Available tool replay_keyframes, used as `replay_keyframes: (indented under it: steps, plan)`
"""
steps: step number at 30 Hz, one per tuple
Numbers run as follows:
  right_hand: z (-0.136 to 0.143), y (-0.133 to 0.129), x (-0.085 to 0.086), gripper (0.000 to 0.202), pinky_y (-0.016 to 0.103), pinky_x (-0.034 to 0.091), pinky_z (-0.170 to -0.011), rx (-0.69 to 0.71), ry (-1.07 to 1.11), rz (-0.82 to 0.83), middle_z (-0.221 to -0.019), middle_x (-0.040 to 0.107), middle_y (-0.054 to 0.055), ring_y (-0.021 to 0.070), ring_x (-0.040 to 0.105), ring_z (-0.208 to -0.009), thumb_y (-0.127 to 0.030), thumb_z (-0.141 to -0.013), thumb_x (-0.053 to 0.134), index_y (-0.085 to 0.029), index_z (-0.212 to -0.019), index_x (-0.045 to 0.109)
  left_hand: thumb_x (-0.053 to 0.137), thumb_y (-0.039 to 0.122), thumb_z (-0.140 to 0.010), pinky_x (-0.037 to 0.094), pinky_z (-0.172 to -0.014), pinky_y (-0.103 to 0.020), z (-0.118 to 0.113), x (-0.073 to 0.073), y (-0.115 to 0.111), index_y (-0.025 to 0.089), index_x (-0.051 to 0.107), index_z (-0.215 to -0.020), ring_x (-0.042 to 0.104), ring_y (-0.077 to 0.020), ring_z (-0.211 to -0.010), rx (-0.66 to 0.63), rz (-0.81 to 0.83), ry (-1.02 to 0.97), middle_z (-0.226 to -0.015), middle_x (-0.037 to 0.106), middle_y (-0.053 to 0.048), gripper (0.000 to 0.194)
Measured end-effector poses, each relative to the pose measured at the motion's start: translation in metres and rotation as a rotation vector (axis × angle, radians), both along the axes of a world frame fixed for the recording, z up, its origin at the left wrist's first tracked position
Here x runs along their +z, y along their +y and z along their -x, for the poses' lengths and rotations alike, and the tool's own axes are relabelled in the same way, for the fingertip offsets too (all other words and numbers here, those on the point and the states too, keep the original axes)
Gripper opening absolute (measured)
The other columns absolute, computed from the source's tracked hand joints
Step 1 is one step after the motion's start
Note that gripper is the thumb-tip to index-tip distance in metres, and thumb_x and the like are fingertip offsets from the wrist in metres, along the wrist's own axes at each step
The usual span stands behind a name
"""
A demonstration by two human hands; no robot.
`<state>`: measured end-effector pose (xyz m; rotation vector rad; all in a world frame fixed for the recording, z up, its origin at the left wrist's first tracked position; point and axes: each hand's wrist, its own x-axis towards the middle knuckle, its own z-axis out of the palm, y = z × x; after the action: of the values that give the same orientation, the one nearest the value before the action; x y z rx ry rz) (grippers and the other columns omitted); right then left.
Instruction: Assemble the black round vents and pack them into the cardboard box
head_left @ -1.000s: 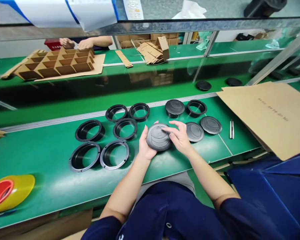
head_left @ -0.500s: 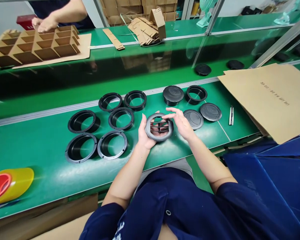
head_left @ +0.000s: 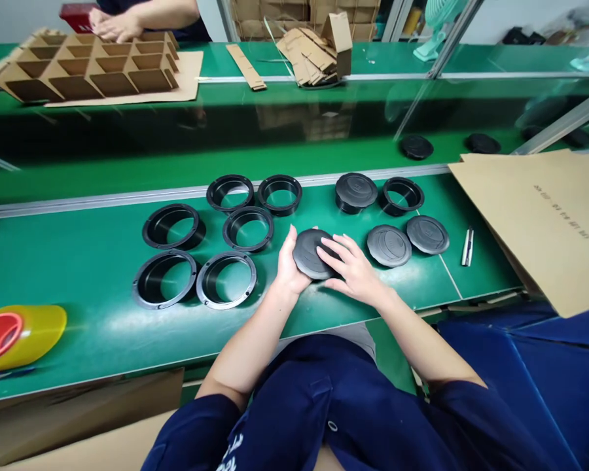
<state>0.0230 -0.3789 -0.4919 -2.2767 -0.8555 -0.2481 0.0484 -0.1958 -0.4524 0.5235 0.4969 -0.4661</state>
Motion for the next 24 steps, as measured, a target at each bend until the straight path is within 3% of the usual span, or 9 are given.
replay_keyframes:
  steps: [4, 7, 9, 13, 16, 20, 24]
  plan:
    - [-0.012, 0.004, 0.007, 0.098, 0.065, 0.025, -0.127, 0.089, 0.065, 0.109, -0.173, 0.009, 0.017, 0.0404, 0.008, -0.160, -0.077, -0.090, 0.064, -0.023, -0.165, 0.033, 0.044, 0.064, -0.103, 0.056, -0.103, -0.045, 0.002, 0.003, -0.004, 0.011, 0.073, -0.111, 0.073, -0.0289, -0.103, -0.068, 0.010, 0.057, -0.100, 0.078, -0.014, 0.061]
    - [-0.045, 0.014, 0.016, 0.107, 0.058, 0.035, -0.125, 0.171, 0.155, 0.110, -0.166, 0.025, 0.018, 0.0370, 0.025, -0.155, -0.074, -0.086, 0.071, -0.024, -0.169, 0.023, 0.039, 0.069, -0.102, 0.055, -0.103, -0.045, 0.003, 0.009, 0.000, 0.015, 0.072, -0.114, 0.071, -0.0285, -0.108, 0.019, 0.000, 0.009, -0.110, 0.076, -0.014, 0.064]
    - [-0.079, 0.029, 0.022, 0.107, 0.058, 0.039, -0.122, 0.114, 0.168, 0.083, -0.159, 0.033, 0.017, 0.0372, 0.033, -0.150, -0.074, -0.085, 0.071, -0.027, -0.168, 0.024, 0.037, 0.071, -0.102, 0.055, -0.101, -0.048, 0.002, 0.010, 0.006, 0.021, 0.069, -0.119, 0.070, -0.0282, -0.110, 0.085, -0.044, -0.015, -0.115, 0.075, -0.011, 0.062]
    - [-0.153, 0.075, 0.038, 0.116, 0.066, 0.034, -0.120, -0.097, 0.088, 0.163, -0.159, 0.027, 0.022, 0.0448, 0.028, -0.149, -0.077, -0.079, 0.074, -0.023, -0.168, 0.023, 0.040, 0.058, -0.106, 0.055, -0.091, -0.039, 0.001, 0.005, 0.012, 0.017, 0.069, -0.114, 0.067, -0.0228, -0.106, 0.069, -0.187, 0.065, -0.123, 0.070, -0.014, 0.051]
    - [-0.186, 0.111, 0.046, 0.119, 0.063, 0.033, -0.120, -0.111, 0.053, 0.313, -0.160, 0.026, 0.026, 0.0470, 0.028, -0.148, -0.076, -0.077, 0.079, -0.017, -0.167, 0.027, 0.045, 0.047, -0.106, 0.053, -0.079, -0.031, 0.002, 0.000, 0.011, 0.013, 0.070, -0.101, 0.065, -0.0173, -0.091, 0.007, -0.189, 0.151, -0.115, 0.070, -0.012, 0.043]
    - [-0.190, 0.133, 0.043, 0.118, 0.061, 0.035, -0.118, -0.107, 0.048, 0.452, -0.161, 0.029, 0.027, 0.0485, 0.031, -0.147, -0.076, -0.078, 0.079, -0.016, -0.167, 0.030, 0.048, 0.040, -0.106, 0.052, -0.076, -0.030, 0.003, 0.000, 0.010, 0.012, 0.070, -0.097, 0.064, -0.0156, -0.085, 0.019, -0.149, 0.163, -0.103, 0.069, -0.008, 0.036]
    - [-0.179, 0.122, 0.042, 0.099, 0.059, 0.028, -0.123, -0.110, 0.052, 0.545, -0.167, 0.025, 0.024, 0.0477, 0.027, -0.152, -0.072, -0.095, 0.061, -0.015, -0.168, 0.026, 0.051, 0.035, -0.105, 0.052, -0.076, -0.029, 0.005, 0.003, 0.009, 0.013, 0.070, -0.094, 0.064, -0.0148, -0.083, 0.042, -0.130, 0.172, -0.098, 0.069, -0.007, 0.031]
